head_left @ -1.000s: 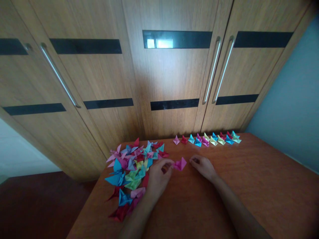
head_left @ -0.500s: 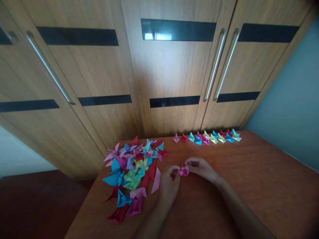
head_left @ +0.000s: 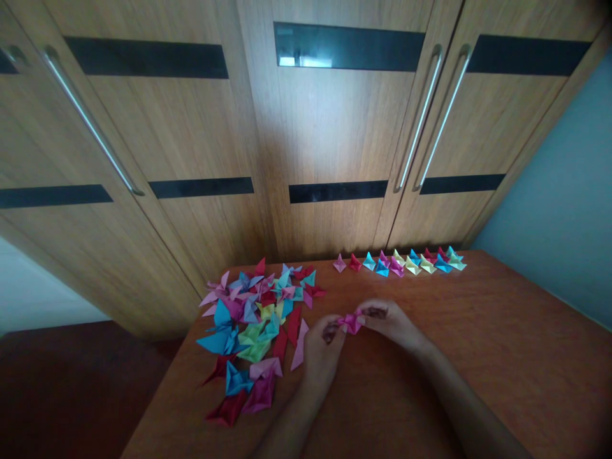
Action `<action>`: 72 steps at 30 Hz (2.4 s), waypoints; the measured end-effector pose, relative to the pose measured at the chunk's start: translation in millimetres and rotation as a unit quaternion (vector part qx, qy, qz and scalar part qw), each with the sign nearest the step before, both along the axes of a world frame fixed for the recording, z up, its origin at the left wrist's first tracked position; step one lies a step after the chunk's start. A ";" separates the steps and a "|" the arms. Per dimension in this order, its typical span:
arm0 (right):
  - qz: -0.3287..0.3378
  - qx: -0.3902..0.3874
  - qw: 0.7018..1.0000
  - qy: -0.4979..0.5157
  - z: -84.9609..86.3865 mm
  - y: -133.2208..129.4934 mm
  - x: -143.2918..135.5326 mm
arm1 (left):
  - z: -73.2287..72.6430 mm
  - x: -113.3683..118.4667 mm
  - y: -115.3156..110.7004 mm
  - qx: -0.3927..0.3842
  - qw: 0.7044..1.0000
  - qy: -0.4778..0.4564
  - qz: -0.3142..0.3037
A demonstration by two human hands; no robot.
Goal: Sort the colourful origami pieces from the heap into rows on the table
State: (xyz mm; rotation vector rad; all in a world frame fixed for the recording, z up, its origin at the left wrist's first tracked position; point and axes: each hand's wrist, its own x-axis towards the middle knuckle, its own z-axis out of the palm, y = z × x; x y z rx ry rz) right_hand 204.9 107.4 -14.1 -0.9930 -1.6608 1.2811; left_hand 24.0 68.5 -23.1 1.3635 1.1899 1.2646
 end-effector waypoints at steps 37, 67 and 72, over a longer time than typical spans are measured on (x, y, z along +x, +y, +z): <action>-0.344 0.019 0.800 -0.491 -25.9 38.0 25.4 | -6.6 -0.1 -4.1 0.041 0.991 0.127 -0.015; -0.274 0.047 0.808 -0.520 -20.6 9.8 -2.5 | 23.3 -33.4 18.7 0.085 0.984 0.156 0.019; -0.266 0.052 0.832 -0.484 -21.1 6.9 -0.2 | 61.7 -77.4 47.0 0.158 0.872 0.454 0.090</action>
